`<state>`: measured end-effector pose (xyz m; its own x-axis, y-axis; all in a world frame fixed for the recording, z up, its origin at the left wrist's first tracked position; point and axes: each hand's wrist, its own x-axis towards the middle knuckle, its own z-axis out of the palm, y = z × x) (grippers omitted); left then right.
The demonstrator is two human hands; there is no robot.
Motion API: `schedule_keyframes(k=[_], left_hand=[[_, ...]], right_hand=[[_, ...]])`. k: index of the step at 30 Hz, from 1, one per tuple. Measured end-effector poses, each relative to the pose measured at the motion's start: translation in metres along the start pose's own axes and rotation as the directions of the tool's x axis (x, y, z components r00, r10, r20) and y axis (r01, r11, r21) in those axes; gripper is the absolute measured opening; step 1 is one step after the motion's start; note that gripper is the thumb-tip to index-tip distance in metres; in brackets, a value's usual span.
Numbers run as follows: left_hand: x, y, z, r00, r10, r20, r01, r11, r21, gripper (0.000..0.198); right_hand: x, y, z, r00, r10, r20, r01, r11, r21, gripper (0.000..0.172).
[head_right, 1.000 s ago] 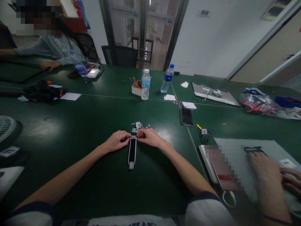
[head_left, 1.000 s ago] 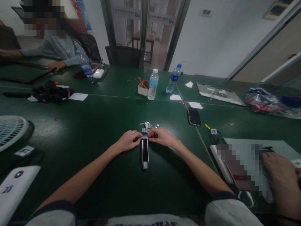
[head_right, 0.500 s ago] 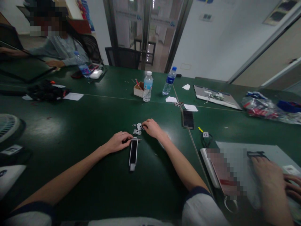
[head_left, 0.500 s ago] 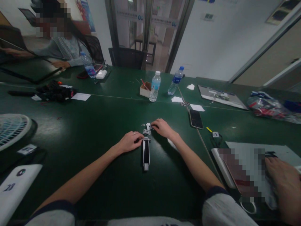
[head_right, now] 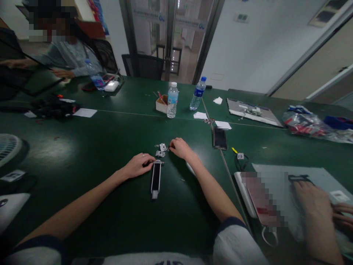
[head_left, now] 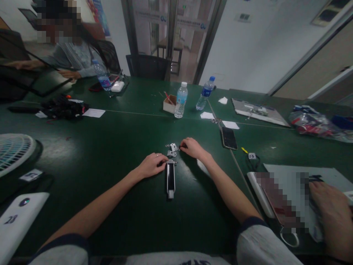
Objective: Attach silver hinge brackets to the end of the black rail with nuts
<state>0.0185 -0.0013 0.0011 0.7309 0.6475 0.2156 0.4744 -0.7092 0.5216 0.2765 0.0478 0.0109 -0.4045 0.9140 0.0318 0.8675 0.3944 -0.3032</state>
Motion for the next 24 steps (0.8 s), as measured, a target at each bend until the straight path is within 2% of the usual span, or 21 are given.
schedule_keyframes(k=[6,10,16,19,24], left_hand=[[0.0,0.0,0.0,1.0,-0.008,0.008,0.008,1.0,0.016,0.018],[0.0,0.001,0.0,1.0,-0.004,-0.001,0.004,1.0,0.024,0.018],[0.001,0.004,-0.002,1.0,-0.009,-0.001,0.01,1.0,0.021,0.018],[0.0,0.003,-0.002,1.0,-0.001,0.002,0.001,1.0,0.017,0.019],[0.0,0.002,-0.002,1.0,0.005,0.002,-0.005,1.0,0.016,0.019]], right_hand=[[0.001,0.001,-0.001,0.998,0.036,0.041,-0.035,0.999,-0.029,0.013],[0.0,-0.002,-0.003,0.996,0.048,0.074,-0.039,0.992,-0.117,0.013],[-0.005,-0.01,-0.006,0.999,0.047,0.023,-0.041,0.977,-0.21,0.024],[-0.011,-0.017,-0.01,0.999,0.04,0.028,-0.037,0.994,-0.105,0.024],[-0.031,-0.032,-0.02,0.985,-0.06,0.161,0.026,0.979,0.203,0.015]])
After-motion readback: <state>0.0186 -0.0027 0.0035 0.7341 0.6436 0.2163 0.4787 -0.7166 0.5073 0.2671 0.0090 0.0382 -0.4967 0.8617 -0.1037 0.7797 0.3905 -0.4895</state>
